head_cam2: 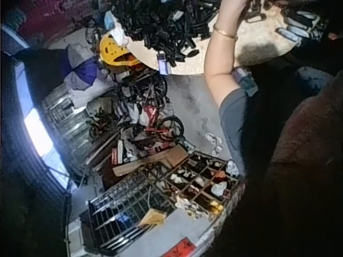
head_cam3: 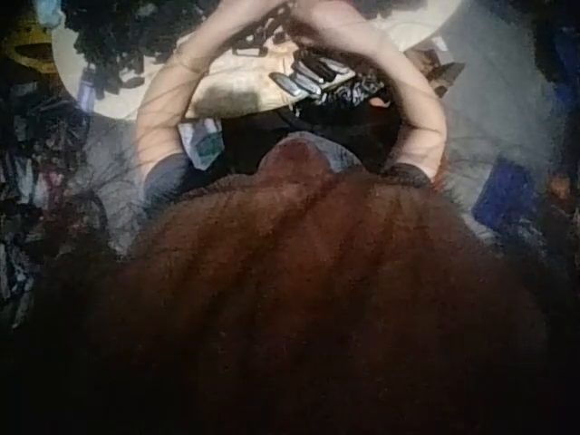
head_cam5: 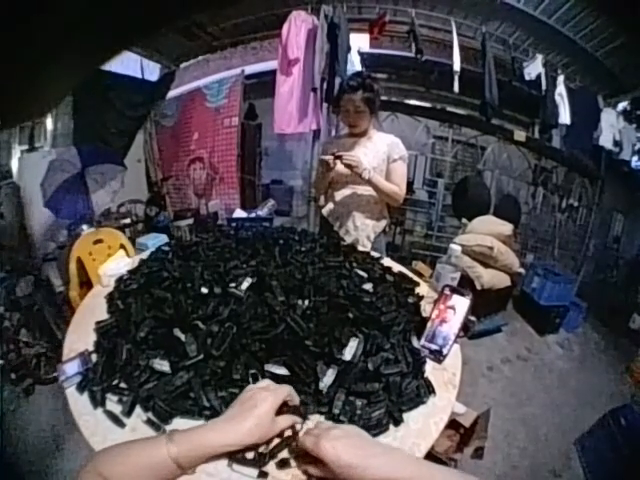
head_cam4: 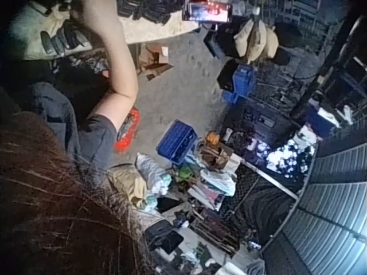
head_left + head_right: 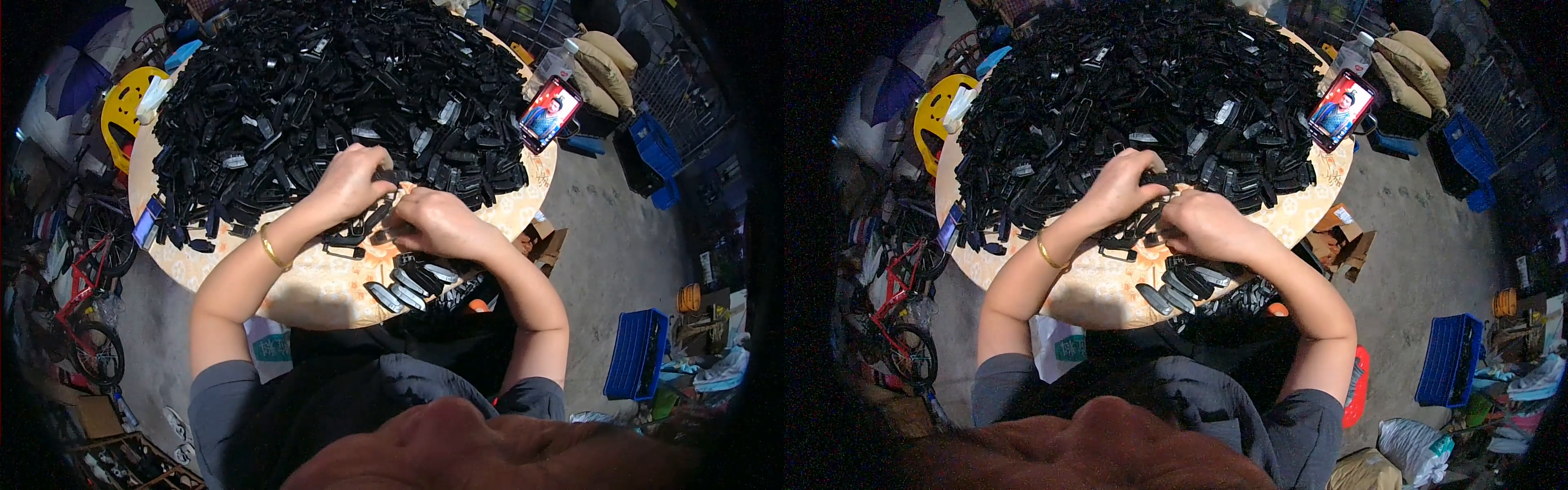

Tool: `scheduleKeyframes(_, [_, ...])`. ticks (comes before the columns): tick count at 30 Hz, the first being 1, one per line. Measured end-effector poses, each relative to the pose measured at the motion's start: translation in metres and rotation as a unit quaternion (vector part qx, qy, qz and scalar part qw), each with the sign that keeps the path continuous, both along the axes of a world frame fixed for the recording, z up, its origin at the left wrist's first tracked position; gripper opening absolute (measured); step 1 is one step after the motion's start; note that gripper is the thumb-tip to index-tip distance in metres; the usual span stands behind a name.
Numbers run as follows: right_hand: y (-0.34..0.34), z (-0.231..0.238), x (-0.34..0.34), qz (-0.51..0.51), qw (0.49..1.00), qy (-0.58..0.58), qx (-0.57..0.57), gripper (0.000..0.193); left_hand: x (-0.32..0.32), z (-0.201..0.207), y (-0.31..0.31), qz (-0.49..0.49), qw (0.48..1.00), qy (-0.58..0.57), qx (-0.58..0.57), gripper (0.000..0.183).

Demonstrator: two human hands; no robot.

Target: The person repeatedly picks up plastic components from a pile on the table, fits and snaps the pieces together by hand, and places the assembled parts onto the table.

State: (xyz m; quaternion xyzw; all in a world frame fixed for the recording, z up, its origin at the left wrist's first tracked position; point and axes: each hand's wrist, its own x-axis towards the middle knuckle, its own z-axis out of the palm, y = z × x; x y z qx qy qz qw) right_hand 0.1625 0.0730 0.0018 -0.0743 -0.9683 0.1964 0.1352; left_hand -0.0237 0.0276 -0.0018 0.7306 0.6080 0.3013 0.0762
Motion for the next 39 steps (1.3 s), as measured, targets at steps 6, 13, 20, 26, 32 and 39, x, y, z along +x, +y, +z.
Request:
scheduleKeyframes(6, [0.013,0.016,0.006,-0.100,0.967,0.156,-0.172,0.042,-0.013,0.015,-0.012,0.029,0.995,-0.086,0.034,0.022])
scheduleKeyframes(13, [0.005,0.010,-0.004,-0.135,0.902,0.264,-0.314,0.041,0.004,0.012,-0.017,-0.132,0.793,-0.584,-0.107,0.028])
scheduleKeyframes(20, [0.007,0.020,0.002,-0.143,0.817,0.334,-0.447,0.034,0.018,0.009,-0.023,-0.134,0.733,-0.645,-0.168,0.029])
scheduleKeyframes(26, [-0.002,0.017,-0.003,-0.103,0.734,0.289,-0.606,0.030,0.015,0.007,-0.023,-0.151,0.749,-0.624,-0.167,0.031])
scheduleKeyframes(32, [0.001,0.009,-0.006,-0.152,0.934,0.304,-0.106,0.034,0.008,-0.005,-0.017,-0.130,0.738,-0.645,-0.149,0.030])
scheduleKeyframes(39, [0.003,0.015,0.000,-0.183,0.898,0.278,-0.287,0.029,0.010,-0.003,-0.018,-0.121,0.723,-0.662,-0.160,0.028])
